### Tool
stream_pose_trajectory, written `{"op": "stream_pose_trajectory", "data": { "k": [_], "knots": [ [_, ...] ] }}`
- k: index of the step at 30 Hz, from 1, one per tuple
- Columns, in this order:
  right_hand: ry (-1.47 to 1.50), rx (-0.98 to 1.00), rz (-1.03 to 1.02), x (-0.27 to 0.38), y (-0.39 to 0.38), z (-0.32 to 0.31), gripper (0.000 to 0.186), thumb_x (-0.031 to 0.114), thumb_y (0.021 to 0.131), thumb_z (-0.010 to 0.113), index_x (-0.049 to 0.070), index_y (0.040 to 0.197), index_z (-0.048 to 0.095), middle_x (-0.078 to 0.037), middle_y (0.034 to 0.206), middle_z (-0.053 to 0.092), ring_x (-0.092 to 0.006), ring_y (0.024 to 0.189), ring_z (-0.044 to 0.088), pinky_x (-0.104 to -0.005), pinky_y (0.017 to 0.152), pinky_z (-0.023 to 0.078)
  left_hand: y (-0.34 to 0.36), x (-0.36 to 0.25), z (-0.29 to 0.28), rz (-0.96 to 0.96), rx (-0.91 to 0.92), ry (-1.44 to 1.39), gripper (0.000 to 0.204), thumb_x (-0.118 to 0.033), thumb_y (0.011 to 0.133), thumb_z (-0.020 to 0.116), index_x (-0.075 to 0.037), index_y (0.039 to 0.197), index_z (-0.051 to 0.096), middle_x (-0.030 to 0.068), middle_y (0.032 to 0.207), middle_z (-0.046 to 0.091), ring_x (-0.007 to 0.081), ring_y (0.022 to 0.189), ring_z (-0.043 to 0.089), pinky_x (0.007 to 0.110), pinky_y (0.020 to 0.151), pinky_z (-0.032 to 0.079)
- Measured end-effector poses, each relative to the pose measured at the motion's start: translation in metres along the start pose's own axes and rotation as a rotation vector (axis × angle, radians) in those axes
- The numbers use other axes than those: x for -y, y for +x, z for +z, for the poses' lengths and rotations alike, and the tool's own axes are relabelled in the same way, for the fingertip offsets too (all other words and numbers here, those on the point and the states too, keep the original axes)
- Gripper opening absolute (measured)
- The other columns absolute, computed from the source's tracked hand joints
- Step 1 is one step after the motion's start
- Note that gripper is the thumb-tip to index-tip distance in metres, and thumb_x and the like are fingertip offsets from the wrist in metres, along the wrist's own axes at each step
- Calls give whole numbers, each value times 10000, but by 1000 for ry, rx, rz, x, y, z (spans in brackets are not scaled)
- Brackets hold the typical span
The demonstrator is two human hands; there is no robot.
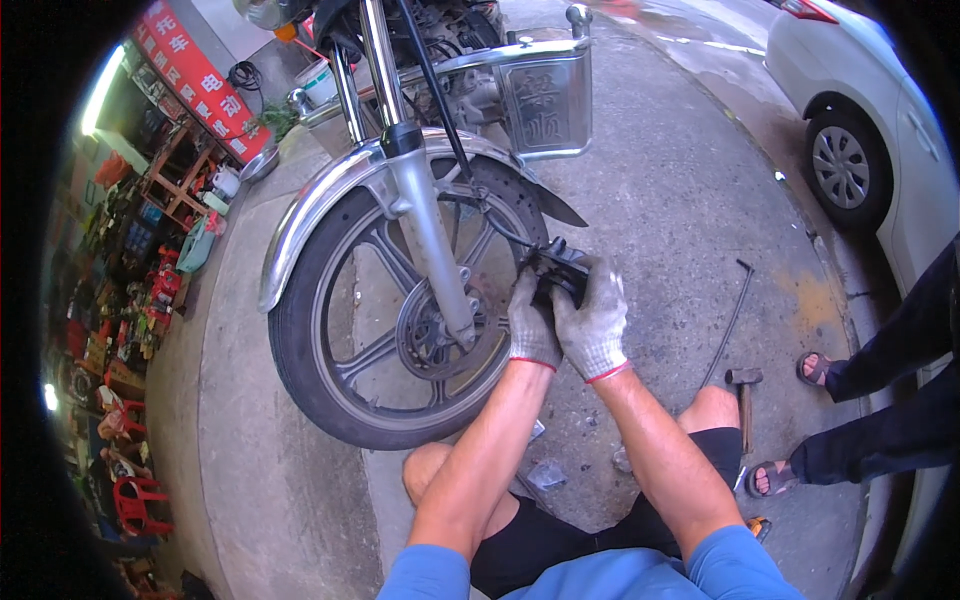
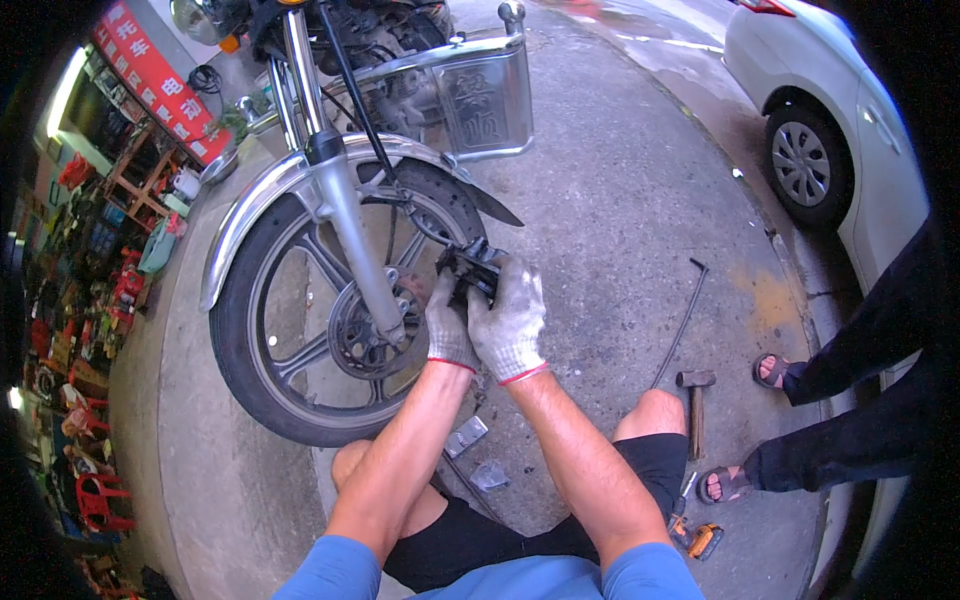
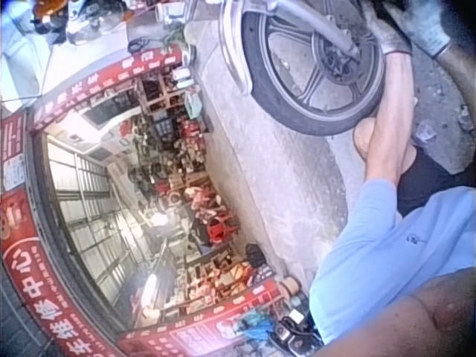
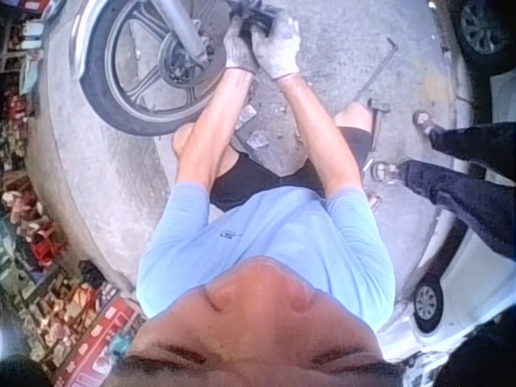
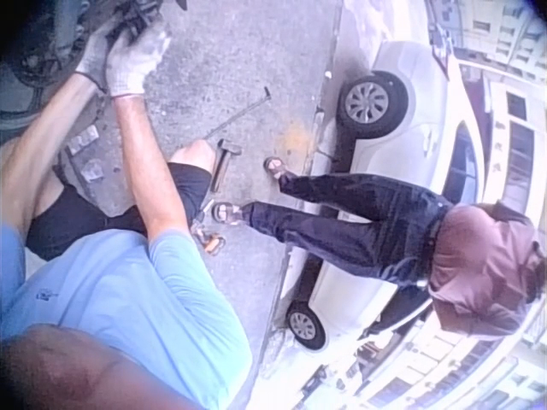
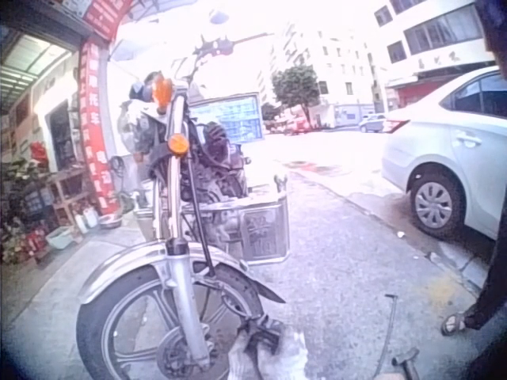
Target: The person removes a brake caliper from a motorcycle wheel by hand and uses a screwdriver to pry internal components within the caliper.
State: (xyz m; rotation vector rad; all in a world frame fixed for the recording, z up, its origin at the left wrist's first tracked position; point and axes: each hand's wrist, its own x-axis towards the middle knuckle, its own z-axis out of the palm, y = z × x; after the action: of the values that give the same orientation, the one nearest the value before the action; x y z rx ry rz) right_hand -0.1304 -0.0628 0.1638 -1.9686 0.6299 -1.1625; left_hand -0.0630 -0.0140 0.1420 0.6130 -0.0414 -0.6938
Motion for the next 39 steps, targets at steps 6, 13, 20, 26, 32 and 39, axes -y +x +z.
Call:
{"op": "stream_pose_trajectory", "data": {
  "k": [6,13,20,26,32,39],
  "knots": [
    [-22,-16,-47,-6,-1,1,357,26,737,660,34,1084,577,-210,1005,619,-407,967,597,-473,844,490,4,3,-4,6,62,-11,377,-306,1031,428,-52,1271,569,113,1219,629,257,1127,587,403,1039,433],
    [70,101,-111,-25,-5,-24,487,-113,720,591,19,1187,551,-199,1182,583,-381,1110,591,-441,933,497,3,0,-2,-43,118,-74,402,-337,1024,406,-74,1283,567,115,1248,623,265,1160,575,442,1068,407],
    [117,101,-78,-30,-17,-36,426,-76,778,603,37,1187,561,-188,1133,610,-369,1069,612,-424,915,503,-5,-10,-2,-134,124,-95,519,-434,1000,374,-66,1331,530,134,1298,594,323,1195,557,498,1057,408],
    [153,37,-78,-29,-16,-34,249,-43,780,636,40,1013,606,-160,953,655,-347,888,664,-405,778,532,-8,-9,-2,-120,217,-146,494,-437,1001,390,-88,1310,552,144,1319,587,340,1245,525,519,1096,375],
    [113,11,-136,-27,-17,-29,204,-108,763,617,19,920,590,-159,932,654,-335,849,666,-379,739,538,-5,-10,-7,-119,276,-155,499,-467,982,430,-105,1293,575,130,1318,592,331,1233,532,510,1086,391],
    [94,29,-206,-17,-18,-35,239,-33,730,674,78,932,611,-142,907,637,-346,812,659,-421,700,533,-8,-14,-2,-137,253,-208,595,-554,985,375,-74,1271,579,149,1238,614,342,1148,576,507,1044,428]
  ]
}}
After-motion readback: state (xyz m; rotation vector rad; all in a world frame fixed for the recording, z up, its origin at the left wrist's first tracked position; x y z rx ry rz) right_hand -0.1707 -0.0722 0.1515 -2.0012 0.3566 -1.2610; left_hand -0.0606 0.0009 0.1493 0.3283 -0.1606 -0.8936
